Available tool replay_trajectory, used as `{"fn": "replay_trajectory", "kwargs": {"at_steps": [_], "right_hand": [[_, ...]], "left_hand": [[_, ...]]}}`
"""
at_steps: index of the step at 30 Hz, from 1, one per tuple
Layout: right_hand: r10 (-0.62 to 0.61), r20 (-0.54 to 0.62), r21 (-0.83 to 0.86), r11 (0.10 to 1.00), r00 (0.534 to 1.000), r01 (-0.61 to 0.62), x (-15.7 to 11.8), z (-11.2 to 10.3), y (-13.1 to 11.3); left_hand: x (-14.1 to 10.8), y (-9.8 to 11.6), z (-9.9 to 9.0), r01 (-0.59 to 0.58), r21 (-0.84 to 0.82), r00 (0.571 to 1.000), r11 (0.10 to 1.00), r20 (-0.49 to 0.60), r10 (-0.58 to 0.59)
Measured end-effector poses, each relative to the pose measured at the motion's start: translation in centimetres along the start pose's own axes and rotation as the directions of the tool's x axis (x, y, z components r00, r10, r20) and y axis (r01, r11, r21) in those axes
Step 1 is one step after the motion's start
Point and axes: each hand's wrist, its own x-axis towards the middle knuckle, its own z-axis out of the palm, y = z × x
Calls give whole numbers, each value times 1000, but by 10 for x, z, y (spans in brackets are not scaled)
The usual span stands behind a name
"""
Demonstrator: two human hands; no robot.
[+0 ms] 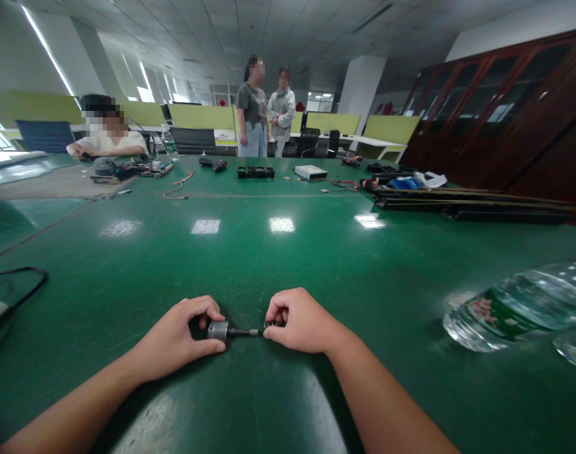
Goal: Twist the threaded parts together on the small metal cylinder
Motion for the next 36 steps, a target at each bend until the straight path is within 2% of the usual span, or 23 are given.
{"fn": "replay_trajectory", "kwargs": {"at_steps": [14,17,21,25,30,36], "right_hand": [[-58,29,-7,998,998,58,2,12,-3],[-79,11,38,996,997,79,3,18,-7],[-41,-21,116,992,999,43,4,28,-14],[-70,-47,48,996,996,72,4,32,-17],[-135,-21,25,990,991,135,4,30,-18],[-165,-8,-19,986,986,165,3,31,-18]], "left_hand": [[0,-1,1,1,-2,1000,1000,-6,-1],[0,-1,2,-2,-2,1000,1000,-13,2],[0,-2,3,7,-7,1000,1000,-13,-8],[-1,-2,2,10,10,1000,1000,-21,-10],[-2,-2,1,-21,-10,1000,1000,-23,21],[-1,-1,1,-3,5,1000,1000,-7,3]]}}
